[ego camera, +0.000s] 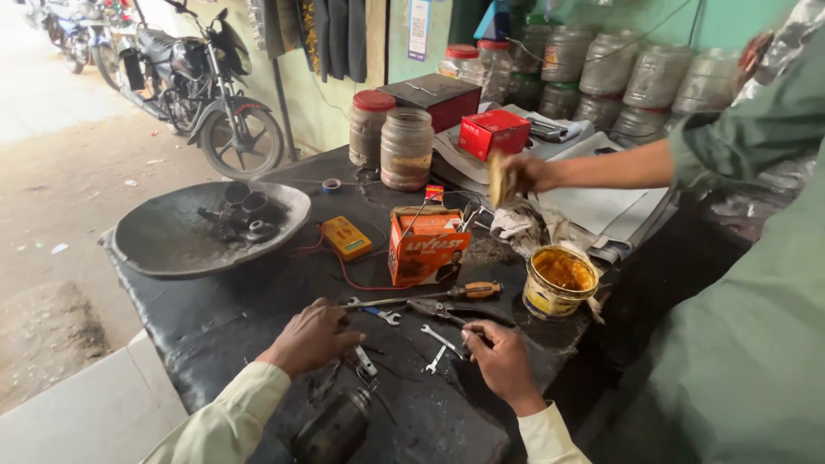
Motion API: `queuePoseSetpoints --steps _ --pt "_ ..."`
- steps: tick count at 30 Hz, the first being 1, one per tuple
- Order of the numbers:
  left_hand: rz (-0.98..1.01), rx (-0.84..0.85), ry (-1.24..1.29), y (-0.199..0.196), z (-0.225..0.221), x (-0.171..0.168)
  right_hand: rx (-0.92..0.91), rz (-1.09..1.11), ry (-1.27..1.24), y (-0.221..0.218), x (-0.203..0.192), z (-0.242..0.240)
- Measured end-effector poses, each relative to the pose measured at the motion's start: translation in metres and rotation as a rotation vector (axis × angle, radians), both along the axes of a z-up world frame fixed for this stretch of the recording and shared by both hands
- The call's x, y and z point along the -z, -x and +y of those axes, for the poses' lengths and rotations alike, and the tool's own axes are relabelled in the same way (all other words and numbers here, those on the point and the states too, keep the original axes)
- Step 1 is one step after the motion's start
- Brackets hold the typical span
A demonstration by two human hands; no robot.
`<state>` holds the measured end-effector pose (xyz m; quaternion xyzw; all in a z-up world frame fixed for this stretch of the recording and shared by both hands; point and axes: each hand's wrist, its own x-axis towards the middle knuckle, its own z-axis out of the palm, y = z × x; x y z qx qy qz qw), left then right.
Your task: The person works on a starter motor at a workbench, holding the cylindrical motor body and manipulating its terminal and wiring by hand, at one point using pliers. They connect a wire to the motor terminal, then wipe and clean the motor body with a cloth while turning it over in their hands.
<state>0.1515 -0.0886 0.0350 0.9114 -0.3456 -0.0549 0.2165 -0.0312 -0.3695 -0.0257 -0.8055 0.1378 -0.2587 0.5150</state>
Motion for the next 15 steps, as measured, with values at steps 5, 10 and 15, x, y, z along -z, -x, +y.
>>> queuePoseSetpoints --steps 5,10,15 --pt "0.012 0.103 0.011 -0.006 0.012 0.002 0.014 -0.042 0.047 -0.002 -0.003 -0.001" --pt "0.122 0.322 0.045 -0.003 0.038 0.005 -0.007 -0.025 0.091 0.002 0.001 0.002" --pt "-0.244 -0.157 0.004 -0.005 0.039 -0.011 0.007 -0.109 0.117 0.000 0.001 0.004"
